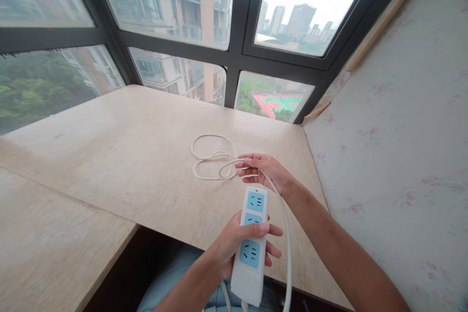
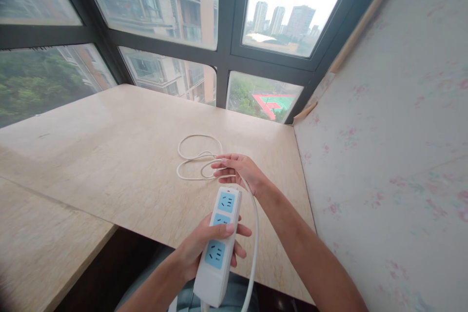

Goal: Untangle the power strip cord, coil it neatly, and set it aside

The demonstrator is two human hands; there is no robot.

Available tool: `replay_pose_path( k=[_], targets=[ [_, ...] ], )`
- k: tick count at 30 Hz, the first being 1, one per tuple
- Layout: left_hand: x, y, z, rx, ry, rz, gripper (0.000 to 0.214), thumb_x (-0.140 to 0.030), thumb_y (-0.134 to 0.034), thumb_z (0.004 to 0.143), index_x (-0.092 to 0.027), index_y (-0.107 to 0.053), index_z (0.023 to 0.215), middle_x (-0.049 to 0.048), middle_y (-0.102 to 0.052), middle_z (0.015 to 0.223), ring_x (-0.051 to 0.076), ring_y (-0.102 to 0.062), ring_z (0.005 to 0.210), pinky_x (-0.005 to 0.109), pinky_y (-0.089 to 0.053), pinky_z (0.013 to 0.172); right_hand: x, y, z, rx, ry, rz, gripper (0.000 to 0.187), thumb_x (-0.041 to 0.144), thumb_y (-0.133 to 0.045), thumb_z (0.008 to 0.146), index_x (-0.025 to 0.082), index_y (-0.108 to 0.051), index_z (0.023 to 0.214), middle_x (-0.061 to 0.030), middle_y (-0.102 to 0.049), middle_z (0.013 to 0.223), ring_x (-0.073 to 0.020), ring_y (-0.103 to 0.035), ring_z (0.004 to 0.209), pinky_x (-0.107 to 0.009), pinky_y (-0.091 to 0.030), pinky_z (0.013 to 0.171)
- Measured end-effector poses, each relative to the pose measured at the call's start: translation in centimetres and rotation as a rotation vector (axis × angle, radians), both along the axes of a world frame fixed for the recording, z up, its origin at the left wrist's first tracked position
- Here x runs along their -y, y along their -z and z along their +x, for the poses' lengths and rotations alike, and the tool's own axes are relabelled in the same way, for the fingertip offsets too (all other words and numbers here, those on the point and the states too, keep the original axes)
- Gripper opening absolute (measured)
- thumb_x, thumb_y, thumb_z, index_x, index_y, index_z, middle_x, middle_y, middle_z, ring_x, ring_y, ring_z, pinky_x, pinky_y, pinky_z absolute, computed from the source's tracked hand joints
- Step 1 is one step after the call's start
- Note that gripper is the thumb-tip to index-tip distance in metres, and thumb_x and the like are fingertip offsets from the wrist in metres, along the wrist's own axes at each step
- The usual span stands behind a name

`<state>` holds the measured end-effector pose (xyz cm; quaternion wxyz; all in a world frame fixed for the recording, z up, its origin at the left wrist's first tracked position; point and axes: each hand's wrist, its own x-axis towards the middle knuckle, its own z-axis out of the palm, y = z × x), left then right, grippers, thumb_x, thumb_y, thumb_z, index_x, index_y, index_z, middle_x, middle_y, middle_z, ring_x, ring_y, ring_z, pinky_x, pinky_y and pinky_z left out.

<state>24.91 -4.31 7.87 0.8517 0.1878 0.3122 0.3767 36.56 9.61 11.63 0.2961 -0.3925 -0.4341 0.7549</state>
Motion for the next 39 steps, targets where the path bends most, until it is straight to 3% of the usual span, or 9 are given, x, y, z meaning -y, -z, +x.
replay_pose_path(
  k=[3, 7, 14, 18, 22, 25, 29, 34, 39],
  targets=[
    [-0.1, -0.1, 0.2, -0.032, -0.045, -0.01, 0.043, -0.03, -0.079, 0.07, -0.012, -0.055, 0.101, 0.017, -0.071, 0.099, 0.026, -0.069, 0.091, 0.032, -0.055, 0.074, 0.6, -0.1, -0.1, 0.025, -0.024, 0.039, 0.026, 0.028, -0.071, 0.08, 0.016, -0.07, 0.103, -0.0106, -0.075, 0.101, -0.0153, -0.071, 0.078, -0.027, -0.056, 0.069],
    [-0.5, -0.5, 0.8, 0.088, -0.065, -0.039, 0.043, -0.026, -0.078, 0.072, -0.013, -0.054, 0.105, 0.0188, -0.069, 0.109, 0.032, -0.066, 0.106, 0.043, -0.053, 0.088, 1.4, -0.3, -0.3, 0.078, -0.124, 0.089, 0.032, 0.036, -0.074, 0.077, 0.016, -0.071, 0.102, -0.0098, -0.075, 0.1, -0.0154, -0.071, 0.08, -0.027, -0.055, 0.072],
    [-1.6, -1.0, 1.7, 0.072, -0.128, -0.017, 0.051, -0.041, -0.074, 0.077, -0.018, -0.052, 0.117, 0.0165, -0.061, 0.122, 0.03, -0.072, 0.087, 0.033, -0.057, 0.062, 2.0, -1.1, -0.2, 0.233, -0.284, 0.165, 0.031, 0.039, -0.071, 0.077, 0.017, -0.075, 0.1, -0.0066, -0.072, 0.093, -0.0121, -0.063, 0.076, -0.021, -0.048, 0.063],
    [-2.3, -0.4, 2.0, 0.079, -0.141, -0.032, 0.053, -0.048, -0.073, 0.077, -0.016, -0.054, 0.115, 0.0154, -0.063, 0.113, 0.029, -0.072, 0.082, 0.034, -0.058, 0.062, 2.2, -1.4, 0.2, 0.289, -0.29, 0.235, 0.029, 0.04, -0.067, 0.08, 0.017, -0.077, 0.096, -0.0023, -0.065, 0.078, -0.0098, -0.056, 0.069, -0.019, -0.042, 0.057],
    [-2.7, 0.2, 2.1, 0.019, -0.19, 0.014, 0.049, -0.045, -0.076, 0.075, -0.016, -0.055, 0.108, 0.0112, -0.065, 0.103, 0.028, -0.072, 0.08, 0.035, -0.059, 0.065, 2.4, -1.3, 0.6, 0.308, -0.191, 0.202, 0.028, 0.035, -0.069, 0.077, 0.018, -0.071, 0.098, 0.0014, -0.06, 0.068, -0.0093, -0.053, 0.058, -0.019, -0.038, 0.05],
    [-2.9, 0.3, 2.1, -0.03, -0.219, 0.038, 0.049, -0.044, -0.078, 0.072, -0.017, -0.053, 0.105, 0.0083, -0.065, 0.096, 0.028, -0.073, 0.077, 0.036, -0.059, 0.065, 2.5, -0.9, 0.9, 0.332, -0.03, 0.264, 0.021, 0.036, -0.071, 0.075, 0.018, -0.063, 0.082, 0.002, -0.06, 0.068, -0.0091, -0.052, 0.057, -0.019, -0.039, 0.049],
    [-3.3, 0.5, 2.2, -0.055, -0.244, 0.034, 0.048, -0.044, -0.079, 0.071, -0.016, -0.054, 0.102, 0.0074, -0.065, 0.094, 0.027, -0.073, 0.075, 0.037, -0.059, 0.066, 2.8, -1.0, 2.1, 0.369, -0.096, 0.37, 0.034, 0.048, -0.064, 0.082, 0.017, -0.06, 0.069, 0.0036, -0.053, 0.056, -0.0072, -0.044, 0.044, -0.02, -0.031, 0.04],
    [-3.6, 0.7, 2.5, -0.066, -0.286, 0.072, 0.047, -0.044, -0.079, 0.071, -0.016, -0.058, 0.102, 0.0057, -0.065, 0.089, 0.027, -0.072, 0.076, 0.038, -0.059, 0.069, 3.3, -1.7, 4.3, 0.347, -0.254, 0.449, 0.029, 0.042, -0.064, 0.085, 0.017, -0.074, 0.097, -0.004, -0.07, 0.084, -0.0119, -0.059, 0.065, -0.023, -0.049, 0.059],
    [-3.9, 0.9, 2.7, -0.18, -0.346, 0.186, 0.05, -0.048, -0.082, 0.067, -0.013, -0.062, 0.097, 0.0074, -0.068, 0.084, 0.021, -0.068, 0.072, 0.032, -0.054, 0.066, 4.6, -1.2, 6.1, 0.262, -0.296, 0.302, 0.05, 0.041, -0.068, 0.083, 0.025, -0.061, 0.131, -0.0072, -0.068, 0.117, -0.0194, -0.065, 0.095, -0.028, -0.055, 0.073]
  ],
)
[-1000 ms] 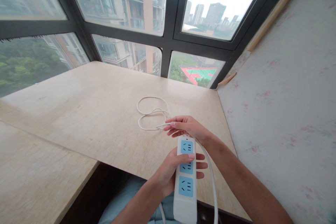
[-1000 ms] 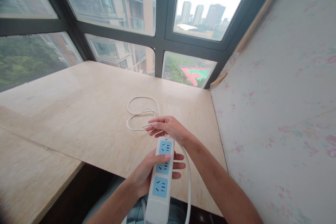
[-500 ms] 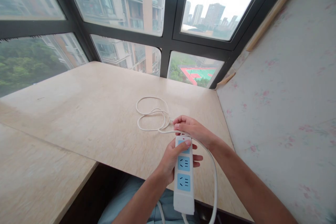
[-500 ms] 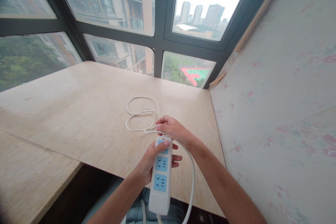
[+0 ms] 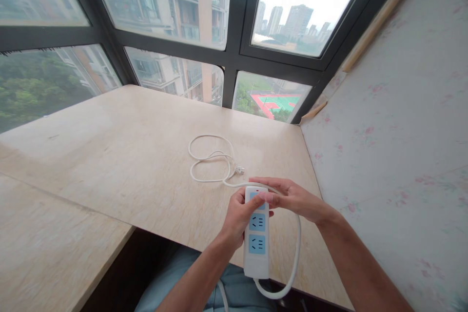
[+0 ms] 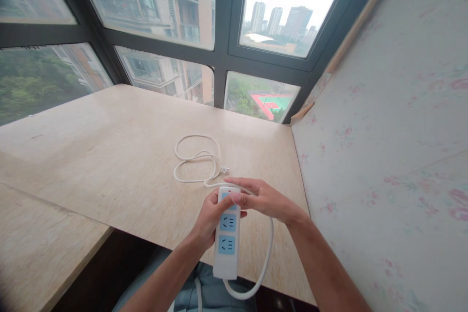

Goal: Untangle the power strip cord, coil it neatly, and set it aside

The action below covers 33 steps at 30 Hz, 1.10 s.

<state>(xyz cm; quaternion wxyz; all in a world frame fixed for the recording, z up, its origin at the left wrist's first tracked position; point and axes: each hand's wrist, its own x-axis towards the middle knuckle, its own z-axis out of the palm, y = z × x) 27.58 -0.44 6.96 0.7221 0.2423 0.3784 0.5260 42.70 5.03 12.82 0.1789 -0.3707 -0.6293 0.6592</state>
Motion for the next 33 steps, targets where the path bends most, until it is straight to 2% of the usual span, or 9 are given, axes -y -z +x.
replay_pose_path(
  k=[5, 8, 13, 16, 19, 22, 25, 26, 33],
  targets=[
    [-0.4, 0.1, 0.6, -0.184, -0.13, 0.101, 0.052, -0.058, -0.08, 0.063, -0.015, -0.062, 0.084, 0.0039, -0.064, 0.075, 0.017, -0.061, 0.066, 0.025, -0.045, 0.057, 1.0, 1.1, 0.3, -0.051, 0.113, -0.001, 0.075, 0.028, -0.084, 0.068, 0.029, -0.054, 0.137, -0.0064, -0.064, 0.125, -0.0212, -0.064, 0.106, -0.031, -0.056, 0.083],
    [-0.7, -0.1, 1.5, -0.269, -0.203, 0.122, 0.049, -0.062, -0.072, 0.071, -0.015, -0.062, 0.079, 0.0044, -0.063, 0.075, 0.017, -0.059, 0.07, 0.025, -0.045, 0.061, 1.0, 1.2, 0.0, -0.022, 0.19, 0.076, 0.074, 0.027, -0.083, 0.069, 0.026, -0.054, 0.136, -0.006, -0.067, 0.116, -0.0199, -0.065, 0.099, -0.032, -0.056, 0.083],
    [-0.5, -0.4, 2.3, -0.275, -0.237, 0.146, 0.044, -0.059, -0.066, 0.079, -0.016, -0.06, 0.088, 0.0061, -0.063, 0.084, 0.018, -0.059, 0.075, 0.027, -0.046, 0.067, 0.6, 0.6, 0.4, 0.018, 0.168, 0.171, 0.06, 0.032, -0.078, 0.074, 0.023, -0.058, 0.13, -0.0064, -0.067, 0.115, -0.021, -0.064, 0.098, -0.032, -0.055, 0.082],
    [-0.1, -1.1, 1.0, -0.505, -0.386, 0.177, 0.036, -0.05, -0.069, 0.08, -0.02, -0.059, 0.098, 0.0072, -0.062, 0.098, 0.021, -0.058, 0.088, 0.031, -0.046, 0.079, 0.5, -0.3, 1.2, 0.112, 0.201, 0.223, 0.057, 0.033, -0.075, 0.077, 0.023, -0.057, 0.13, -0.0049, -0.068, 0.108, -0.0194, -0.065, 0.089, -0.03, -0.055, 0.076],
    [-0.7, -2.2, -1.6, -0.735, -0.495, 0.326, 0.034, -0.04, -0.074, 0.077, -0.024, -0.059, 0.104, 0.0084, -0.06, 0.113, 0.025, -0.052, 0.111, 0.034, -0.041, 0.095, 0.5, -1.6, 1.8, 0.17, 0.19, 0.28, 0.054, 0.032, -0.074, 0.077, 0.024, -0.059, 0.128, -0.0031, -0.068, 0.098, -0.0178, -0.063, 0.081, -0.028, -0.054, 0.07],
    [-2.8, -3.0, -3.9, -0.775, -0.279, 0.574, 0.041, -0.035, -0.08, 0.072, -0.025, -0.064, 0.108, 0.009, -0.062, 0.119, 0.027, -0.051, 0.119, 0.035, -0.038, 0.1, 0.5, -3.0, 2.0, 0.163, 0.171, 0.327, 0.052, 0.033, -0.074, 0.078, 0.024, -0.06, 0.128, -0.0023, -0.067, 0.091, -0.017, -0.062, 0.075, -0.027, -0.054, 0.066],
    [-5.2, -3.3, -5.0, -0.824, 0.043, 0.756, 0.019, -0.035, -0.062, 0.088, -0.022, -0.07, 0.098, 0.0075, -0.071, 0.099, 0.022, -0.063, 0.095, 0.032, -0.044, 0.088, 0.3, -3.9, 2.0, 0.131, 0.233, 0.378, 0.05, 0.035, -0.073, 0.078, 0.025, -0.062, 0.125, -0.0026, -0.067, 0.09, -0.0164, -0.061, 0.073, -0.027, -0.053, 0.064],
    [-5.9, -3.3, -5.1, -0.85, 0.097, 0.788, 0.021, -0.035, -0.055, 0.092, -0.021, -0.071, 0.093, 0.0068, -0.072, 0.091, 0.021, -0.065, 0.086, 0.031, -0.045, 0.083, 0.2, -4.0, 2.0, 0.115, 0.263, 0.396, 0.048, 0.035, -0.073, 0.078, 0.025, -0.063, 0.124, -0.0026, -0.067, 0.09, -0.0164, -0.061, 0.072, -0.027, -0.053, 0.064],
    [-7.7, -4.4, -4.8, -0.932, 0.108, 0.715, 0.046, -0.052, -0.046, 0.094, -0.016, -0.067, 0.073, 0.0051, -0.071, 0.067, 0.016, -0.063, 0.062, 0.024, -0.041, 0.061, -1.1, -4.3, 2.4, -0.025, 0.505, 0.49, 0.047, 0.04, -0.076, 0.076, 0.025, -0.066, 0.119, -0.0014, -0.064, 0.087, -0.0154, -0.057, 0.074, -0.027, -0.052, 0.066]
  ],
)
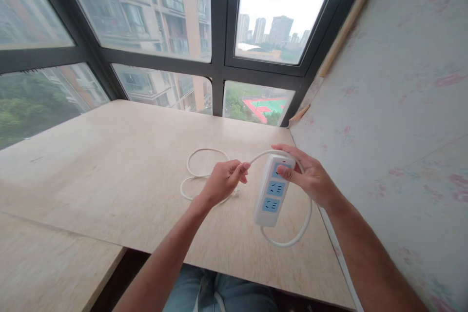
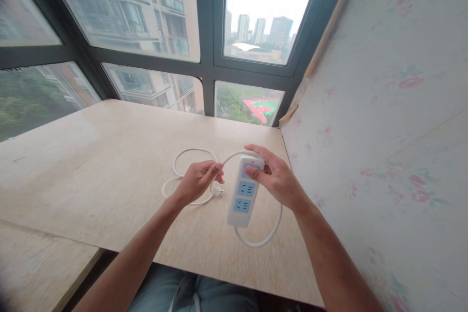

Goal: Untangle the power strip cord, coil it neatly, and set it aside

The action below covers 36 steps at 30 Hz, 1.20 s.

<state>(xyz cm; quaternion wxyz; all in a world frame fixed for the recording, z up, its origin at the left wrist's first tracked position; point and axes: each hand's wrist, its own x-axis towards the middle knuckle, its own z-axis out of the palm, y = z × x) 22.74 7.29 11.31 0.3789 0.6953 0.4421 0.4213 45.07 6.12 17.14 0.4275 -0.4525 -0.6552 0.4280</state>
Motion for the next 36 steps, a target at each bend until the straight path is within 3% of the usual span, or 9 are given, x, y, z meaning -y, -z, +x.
replay_pose_path(
  k=[3, 6, 9, 14, 19, 24, 28, 33, 36],
  targets=[
    [-0.6, -0.1, 0.9, 0.097, -0.078, -0.08, 0.056, -0.061, -0.044, 0.091, -0.016, -0.059, 0.061, 0.0038, -0.065, 0.055, 0.014, -0.059, 0.052, 0.023, -0.039, 0.056, -0.7, 0.6, -0.5, -0.164, 0.123, 0.017, 0.047, 0.041, -0.078, 0.073, 0.026, -0.067, 0.116, -0.0003, -0.063, 0.088, -0.014, -0.056, 0.075, -0.025, -0.051, 0.066],
    [-1.0, 0.2, 2.5, 0.347, -0.15, -0.188, 0.059, -0.067, -0.045, 0.088, -0.018, -0.049, 0.054, -0.0006, -0.053, 0.042, 0.012, -0.052, 0.044, 0.023, -0.039, 0.054, -1.1, 1.7, -1.6, -0.351, 0.214, -0.04, 0.048, 0.042, -0.079, 0.071, 0.027, -0.066, 0.114, 0.0014, -0.061, 0.086, -0.012, -0.055, 0.071, -0.023, -0.049, 0.06],
    [-1.0, 0.5, 3.8, 0.544, -0.195, -0.327, 0.061, -0.072, -0.052, 0.079, -0.018, -0.044, 0.053, -0.001, -0.053, 0.049, 0.011, -0.05, 0.047, 0.022, -0.037, 0.05, -1.1, 3.1, -2.6, -0.504, 0.324, -0.068, 0.047, 0.042, -0.081, 0.068, 0.025, -0.066, 0.109, 0.0015, -0.062, 0.086, -0.011, -0.055, 0.07, -0.02, -0.048, 0.058],
    [-0.4, 0.2, 3.7, 0.502, -0.027, -0.487, 0.061, -0.077, -0.058, 0.07, -0.017, -0.05, 0.068, 0.0025, -0.063, 0.071, 0.012, -0.057, 0.057, 0.02, -0.038, 0.048, -1.0, 5.0, -3.1, -0.621, 0.461, -0.066, 0.044, 0.04, -0.083, 0.065, 0.023, -0.066, 0.101, 0.0023, -0.062, 0.086, -0.0096, -0.056, 0.071, -0.019, -0.048, 0.06],
    [0.2, -0.5, 2.7, 0.334, 0.204, -0.555, 0.063, -0.048, -0.088, 0.054, -0.018, -0.055, 0.099, 0.0036, -0.068, 0.079, 0.017, -0.066, 0.063, 0.022, -0.047, 0.052, -1.2, 6.1, -3.3, -0.665, 0.495, -0.035, 0.041, 0.041, -0.082, 0.066, 0.021, -0.064, 0.097, 0.0021, -0.062, 0.087, -0.009, -0.057, 0.072, -0.017, -0.046, 0.059],
    [0.0, -0.1, 2.5, 0.341, 0.302, -0.638, 0.051, -0.04, -0.088, 0.056, -0.015, -0.063, 0.092, 0.0075, -0.069, 0.079, 0.021, -0.069, 0.062, 0.027, -0.054, 0.052, -1.9, 6.5, -3.4, -0.6, 0.465, -0.076, 0.049, 0.043, -0.082, 0.066, 0.022, -0.062, 0.106, 0.0019, -0.064, 0.086, -0.0112, -0.059, 0.073, -0.02, -0.05, 0.06],
    [0.0, 0.3, 2.4, 0.385, 0.214, -0.652, 0.047, -0.041, -0.087, 0.059, -0.014, -0.063, 0.089, 0.0067, -0.067, 0.074, 0.021, -0.069, 0.059, 0.027, -0.054, 0.048, -2.6, 6.1, -2.9, -0.601, 0.378, -0.173, 0.06, 0.04, -0.086, 0.063, 0.023, -0.059, 0.113, 0.0009, -0.067, 0.088, -0.0132, -0.064, 0.074, -0.024, -0.055, 0.064],
    [0.1, 0.8, 2.3, 0.606, 0.062, -0.613, 0.046, -0.042, -0.084, 0.065, -0.014, -0.06, 0.092, 0.0098, -0.069, 0.084, 0.021, -0.069, 0.059, 0.028, -0.056, 0.047, -2.8, 5.8, -1.9, -0.746, 0.158, -0.307, 0.048, 0.044, -0.082, 0.069, 0.018, -0.063, 0.105, -0.009, -0.072, 0.104, -0.0218, -0.07, 0.093, -0.035, -0.056, 0.087],
    [0.0, 1.0, 2.3, 0.748, -0.09, -0.595, 0.047, -0.043, -0.084, 0.065, -0.014, -0.059, 0.094, 0.0105, -0.07, 0.087, 0.02, -0.069, 0.058, 0.029, -0.057, 0.048, -2.0, 6.8, -2.0, -0.831, 0.071, -0.415, 0.046, 0.05, -0.076, 0.074, 0.016, -0.066, 0.103, -0.0128, -0.071, 0.112, -0.0247, -0.068, 0.104, -0.039, -0.051, 0.096]
  ],
)
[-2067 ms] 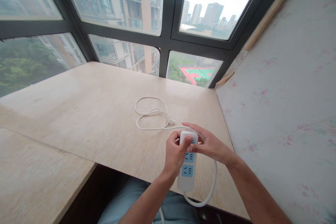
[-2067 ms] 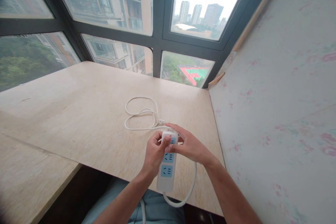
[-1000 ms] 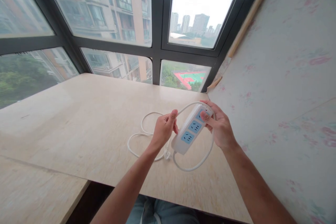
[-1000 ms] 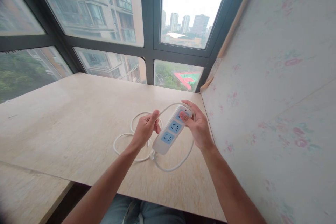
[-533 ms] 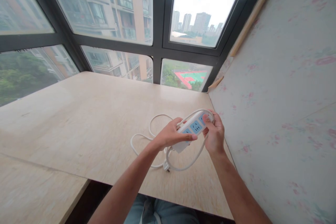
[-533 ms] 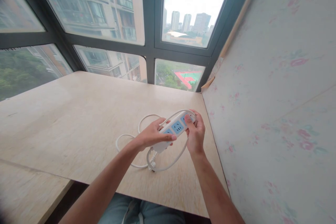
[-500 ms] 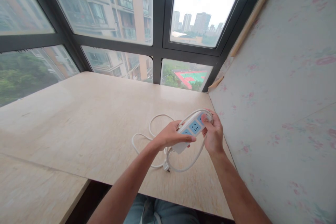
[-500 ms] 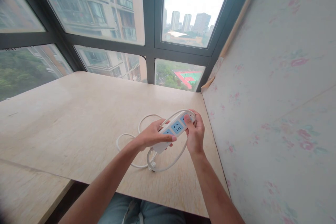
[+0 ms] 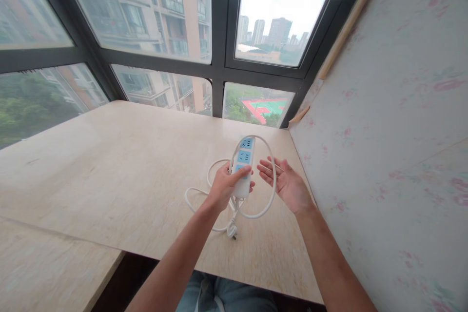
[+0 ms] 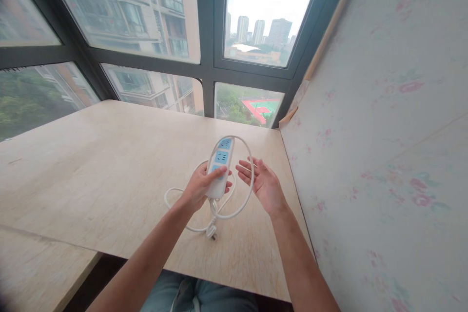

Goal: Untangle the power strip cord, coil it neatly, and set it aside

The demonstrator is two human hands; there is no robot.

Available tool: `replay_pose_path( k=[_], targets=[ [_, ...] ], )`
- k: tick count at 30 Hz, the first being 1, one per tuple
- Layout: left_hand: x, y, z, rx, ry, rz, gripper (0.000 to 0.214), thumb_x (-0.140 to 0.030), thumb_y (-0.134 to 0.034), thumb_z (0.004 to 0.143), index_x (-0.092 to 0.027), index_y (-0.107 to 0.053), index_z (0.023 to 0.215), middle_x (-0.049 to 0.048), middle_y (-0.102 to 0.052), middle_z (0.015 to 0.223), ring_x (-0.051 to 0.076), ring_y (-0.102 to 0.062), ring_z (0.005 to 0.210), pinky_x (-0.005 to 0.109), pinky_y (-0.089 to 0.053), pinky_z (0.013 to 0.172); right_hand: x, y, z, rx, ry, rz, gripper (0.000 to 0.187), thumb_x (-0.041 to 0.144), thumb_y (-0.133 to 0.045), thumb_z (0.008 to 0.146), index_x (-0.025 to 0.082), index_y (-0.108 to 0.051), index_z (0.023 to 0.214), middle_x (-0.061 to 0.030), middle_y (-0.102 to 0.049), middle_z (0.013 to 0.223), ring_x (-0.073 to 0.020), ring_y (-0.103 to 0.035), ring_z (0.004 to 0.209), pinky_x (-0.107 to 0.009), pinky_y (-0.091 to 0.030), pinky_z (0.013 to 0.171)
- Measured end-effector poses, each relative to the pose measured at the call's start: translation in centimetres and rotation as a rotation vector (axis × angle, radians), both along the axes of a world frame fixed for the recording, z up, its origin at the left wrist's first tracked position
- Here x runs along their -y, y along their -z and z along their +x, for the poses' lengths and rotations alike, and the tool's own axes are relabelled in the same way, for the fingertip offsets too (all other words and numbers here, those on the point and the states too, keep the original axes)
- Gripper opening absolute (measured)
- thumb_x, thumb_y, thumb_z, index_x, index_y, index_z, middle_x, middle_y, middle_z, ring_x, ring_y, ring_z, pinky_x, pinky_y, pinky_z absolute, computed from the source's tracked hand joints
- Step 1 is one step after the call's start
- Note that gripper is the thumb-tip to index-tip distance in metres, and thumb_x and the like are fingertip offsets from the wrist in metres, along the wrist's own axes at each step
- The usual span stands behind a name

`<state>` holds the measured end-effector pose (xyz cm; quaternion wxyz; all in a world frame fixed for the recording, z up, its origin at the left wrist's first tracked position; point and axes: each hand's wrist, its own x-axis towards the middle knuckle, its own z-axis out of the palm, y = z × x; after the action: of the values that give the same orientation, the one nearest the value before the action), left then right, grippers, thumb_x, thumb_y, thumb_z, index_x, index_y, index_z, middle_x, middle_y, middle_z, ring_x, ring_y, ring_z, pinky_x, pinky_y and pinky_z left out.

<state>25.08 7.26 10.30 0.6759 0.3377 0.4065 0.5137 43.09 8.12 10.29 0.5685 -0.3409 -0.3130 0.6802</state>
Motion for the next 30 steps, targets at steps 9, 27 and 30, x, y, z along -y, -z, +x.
replay_pose_path(
  k=[9, 27, 30],
  targets=[
    [0.2, 0.7, 0.1, 0.234, -0.533, -0.008, 0.048, -0.041, -0.083, 0.067, -0.012, -0.06, 0.097, 0.0072, -0.07, 0.088, 0.019, -0.071, 0.066, 0.029, -0.06, 0.06, 10.1, 8.6, -6.8, -0.047, 0.228, -0.299, 0.034, 0.041, -0.083, 0.068, 0.014, -0.072, 0.087, 0.0007, -0.067, 0.067, -0.0089, -0.059, 0.055, -0.017, -0.046, 0.048],
    [-0.4, -6.1, -5.9, 0.423, -0.726, 0.067, 0.024, -0.032, -0.064, 0.088, -0.012, -0.061, 0.1, 0.0072, -0.07, 0.093, 0.014, -0.07, 0.07, 0.026, -0.06, 0.069, 3.8, 5.2, -9.8, -0.587, 0.24, -0.091, 0.021, 0.025, -0.058, 0.087, 0.02, -0.066, 0.106, -0.0051, -0.068, 0.119, -0.0134, -0.056, 0.123, -0.034, -0.048, 0.106],
    [-1.5, -7.7, -7.5, 0.407, -0.757, 0.173, 0.025, -0.035, -0.064, 0.088, -0.014, -0.061, 0.1, 0.0059, -0.069, 0.09, 0.014, -0.069, 0.069, 0.027, -0.06, 0.071, 2.0, 2.1, -8.5, -0.562, 0.216, 0.004, 0.021, 0.027, -0.059, 0.088, 0.019, -0.065, 0.107, -0.006, -0.066, 0.124, -0.0133, -0.054, 0.125, -0.033, -0.048, 0.107]
  ],
)
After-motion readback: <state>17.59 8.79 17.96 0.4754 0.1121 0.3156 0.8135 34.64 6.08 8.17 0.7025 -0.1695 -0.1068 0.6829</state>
